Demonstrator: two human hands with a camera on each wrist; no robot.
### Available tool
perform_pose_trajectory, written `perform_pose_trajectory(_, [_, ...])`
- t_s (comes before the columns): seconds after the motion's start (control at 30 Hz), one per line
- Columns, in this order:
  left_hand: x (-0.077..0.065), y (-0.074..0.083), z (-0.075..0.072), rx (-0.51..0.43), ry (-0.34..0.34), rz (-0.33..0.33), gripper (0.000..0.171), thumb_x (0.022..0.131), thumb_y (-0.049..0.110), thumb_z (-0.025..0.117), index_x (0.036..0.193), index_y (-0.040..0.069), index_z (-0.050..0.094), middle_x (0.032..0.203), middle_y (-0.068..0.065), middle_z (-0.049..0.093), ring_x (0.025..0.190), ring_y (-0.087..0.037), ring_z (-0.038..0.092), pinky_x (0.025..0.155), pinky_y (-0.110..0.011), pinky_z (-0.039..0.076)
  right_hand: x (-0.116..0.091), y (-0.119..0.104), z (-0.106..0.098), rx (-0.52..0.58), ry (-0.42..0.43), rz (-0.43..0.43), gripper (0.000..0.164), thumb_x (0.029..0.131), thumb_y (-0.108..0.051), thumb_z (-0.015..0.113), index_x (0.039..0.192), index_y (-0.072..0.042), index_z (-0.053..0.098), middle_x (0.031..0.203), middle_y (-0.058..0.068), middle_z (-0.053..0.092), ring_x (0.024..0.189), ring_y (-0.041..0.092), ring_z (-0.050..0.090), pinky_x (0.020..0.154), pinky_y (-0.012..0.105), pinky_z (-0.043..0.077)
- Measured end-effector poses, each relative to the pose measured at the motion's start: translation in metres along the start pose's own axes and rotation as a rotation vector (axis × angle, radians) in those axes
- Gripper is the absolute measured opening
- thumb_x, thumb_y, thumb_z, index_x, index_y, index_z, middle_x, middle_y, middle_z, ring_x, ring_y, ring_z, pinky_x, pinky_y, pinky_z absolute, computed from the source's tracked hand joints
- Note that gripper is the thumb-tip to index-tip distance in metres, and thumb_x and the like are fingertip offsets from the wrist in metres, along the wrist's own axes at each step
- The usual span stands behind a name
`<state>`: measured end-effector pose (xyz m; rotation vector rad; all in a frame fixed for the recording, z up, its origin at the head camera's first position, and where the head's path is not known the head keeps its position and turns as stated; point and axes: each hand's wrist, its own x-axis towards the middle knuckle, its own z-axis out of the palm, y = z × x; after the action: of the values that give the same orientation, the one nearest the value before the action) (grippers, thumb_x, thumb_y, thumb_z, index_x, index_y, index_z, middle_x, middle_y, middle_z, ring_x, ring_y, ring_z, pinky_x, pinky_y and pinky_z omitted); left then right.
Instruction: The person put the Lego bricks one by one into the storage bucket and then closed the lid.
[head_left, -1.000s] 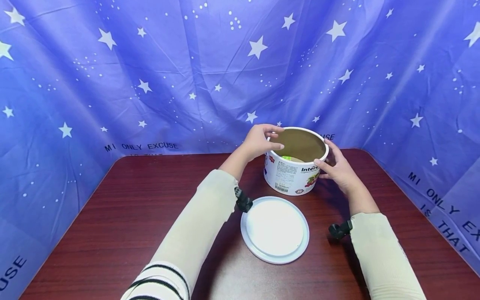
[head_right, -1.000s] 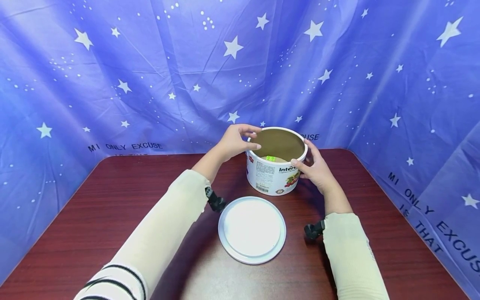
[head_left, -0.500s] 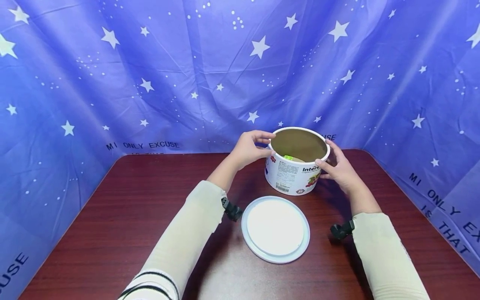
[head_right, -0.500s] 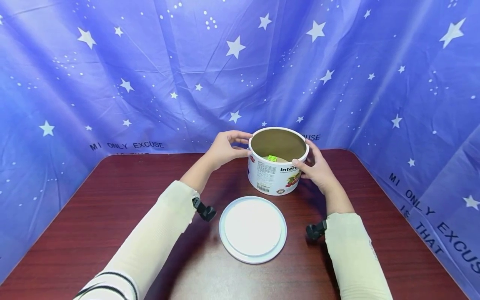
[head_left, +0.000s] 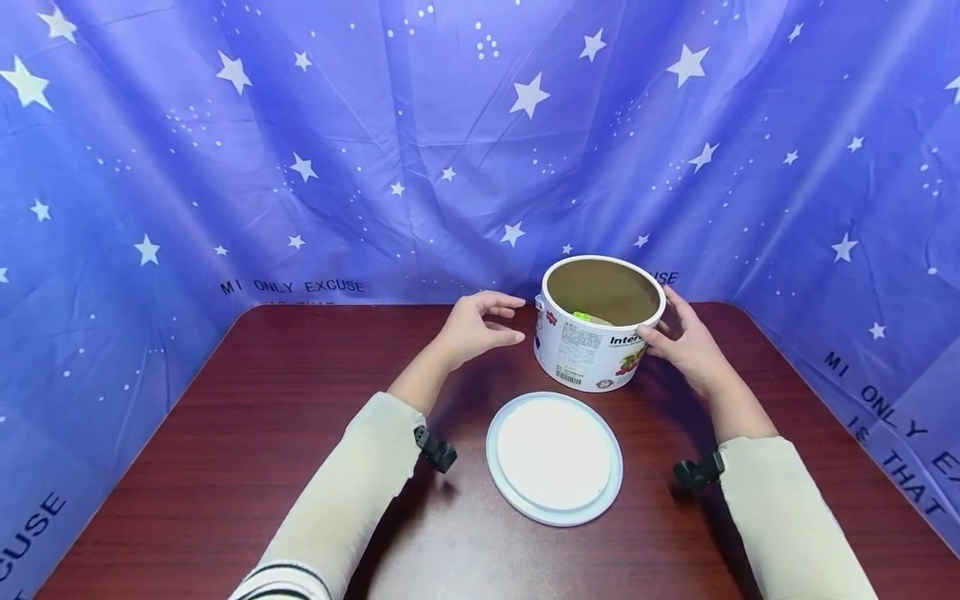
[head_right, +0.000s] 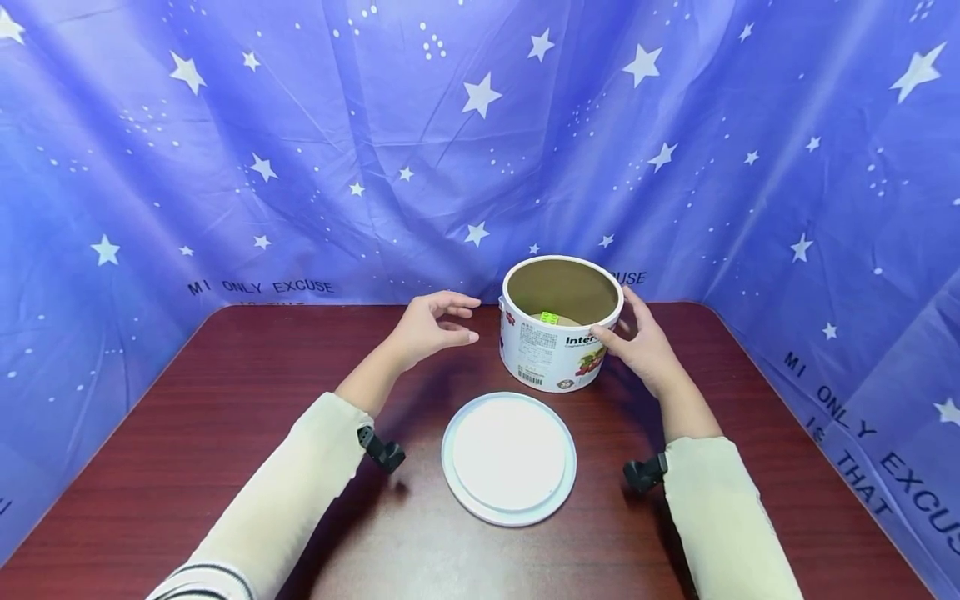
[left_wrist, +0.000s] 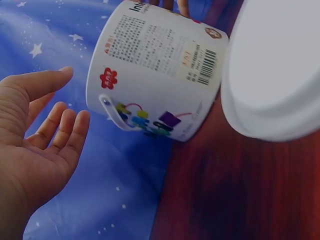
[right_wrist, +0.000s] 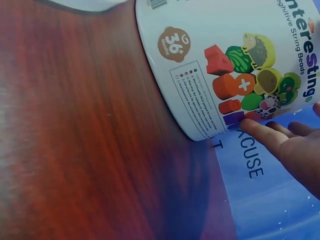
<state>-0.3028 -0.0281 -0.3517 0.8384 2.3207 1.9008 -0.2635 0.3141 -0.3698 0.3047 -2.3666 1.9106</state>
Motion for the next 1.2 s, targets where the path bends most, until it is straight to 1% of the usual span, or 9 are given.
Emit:
perform_pose_trajectory(0.1, [-0.008,-0.006,-0.004,0.005,0.013,-0.003,0.048,0.074,-0.002,0.082,0.12,0.002,0.068,0.119,-0.011,0.064,0.11,-0.03,0.061,0.085,-0.03,0.055,-0.006,0.002,0.002,0.005,0.021,-0.008,0.084,0.096,-0.009,0.061,0.157,-0.006,0.004,0.157,0.029,0.011,0.14,0.045,0.022,0.079,0.02,0.054])
perform_pose_trajectory(0.27, [-0.019,-0.012,-0.008,-0.004,0.025,-0.007,0.049,0.074,-0.001,0.082,0.12,0.002,0.067,0.117,-0.011,0.065,0.108,-0.028,0.063,0.087,-0.032,0.054,-0.017,0.006,0.004,-0.01,0.05,-0.027,0.079,0.095,-0.009,0.063,0.155,-0.001,0.011,0.154,0.032,0.016,0.133,0.027,0.041,0.081,0.021,0.054])
perform_pose_trajectory(0.4, [-0.029,-0.016,-0.01,-0.008,0.028,-0.009,0.049,0.073,-0.002,0.082,0.12,0.0,0.067,0.117,-0.011,0.065,0.104,-0.023,0.064,0.086,-0.033,0.055,-0.026,0.009,0.005,0.016,0.044,-0.048,0.078,0.094,-0.006,0.064,0.153,0.002,0.014,0.153,0.033,0.017,0.122,0.013,0.048,0.08,0.022,0.055])
perform_pose_trajectory(0.53, [-0.04,-0.02,-0.014,-0.01,0.034,-0.006,0.05,0.072,-0.004,0.082,0.119,0.0,0.067,0.118,-0.011,0.064,0.103,-0.025,0.063,0.086,-0.035,0.055,-0.036,0.01,0.005,0.047,0.022,-0.051,0.077,0.094,-0.002,0.063,0.152,0.005,0.013,0.146,0.034,0.021,0.112,0.005,0.052,0.078,0.023,0.056])
perform_pose_trajectory(0.63, [-0.049,-0.024,-0.017,-0.019,0.034,-0.008,0.05,0.072,-0.004,0.082,0.119,-0.002,0.067,0.119,-0.012,0.064,0.105,-0.027,0.062,0.087,-0.036,0.054,-0.044,0.01,0.006,-0.004,-0.004,-0.047,0.075,0.093,-0.002,0.063,0.151,0.008,0.016,0.143,0.034,0.027,0.11,0.003,0.055,0.079,0.024,0.056])
perform_pose_trajectory(0.73, [-0.058,-0.028,-0.02,-0.025,0.024,-0.025,0.05,0.072,-0.003,0.083,0.12,-0.001,0.067,0.121,-0.013,0.063,0.108,-0.031,0.06,0.089,-0.037,0.054,-0.052,0.008,0.007,-0.102,-0.035,-0.025,0.071,0.093,-0.006,0.065,0.149,0.008,0.023,0.143,0.033,0.034,0.11,0.002,0.055,0.079,0.023,0.055])
perform_pose_trajectory(0.9, [-0.072,-0.032,-0.02,-0.038,0.002,-0.064,0.053,0.072,-0.006,0.082,0.122,-0.002,0.065,0.125,-0.017,0.061,0.11,-0.036,0.058,0.088,-0.04,0.054,-0.063,0.006,0.009,-0.193,-0.093,0.032,0.065,0.092,-0.012,0.068,0.144,0.008,0.035,0.138,0.034,0.044,0.109,0.001,0.057,0.08,0.023,0.054])
perform_pose_trajectory(1.0, [-0.079,-0.034,-0.019,-0.042,-0.011,-0.08,0.054,0.071,-0.008,0.081,0.122,-0.004,0.065,0.125,-0.019,0.06,0.112,-0.039,0.057,0.086,-0.041,0.055,-0.068,0.004,0.012,-0.243,-0.125,0.043,0.063,0.091,-0.013,0.07,0.142,0.008,0.04,0.134,0.033,0.048,0.11,0.006,0.058,0.081,0.021,0.053])
perform_pose_trajectory(1.2, [-0.093,-0.04,-0.014,-0.051,-0.063,-0.109,0.052,0.071,-0.007,0.082,0.12,-0.007,0.064,0.123,-0.024,0.059,0.113,-0.045,0.054,0.082,-0.035,0.056,-0.076,0.005,0.019,-0.291,-0.186,0.059,0.064,0.088,-0.015,0.073,0.139,0.009,0.043,0.134,0.03,0.051,0.116,0.035,0.058,0.082,0.021,0.052])
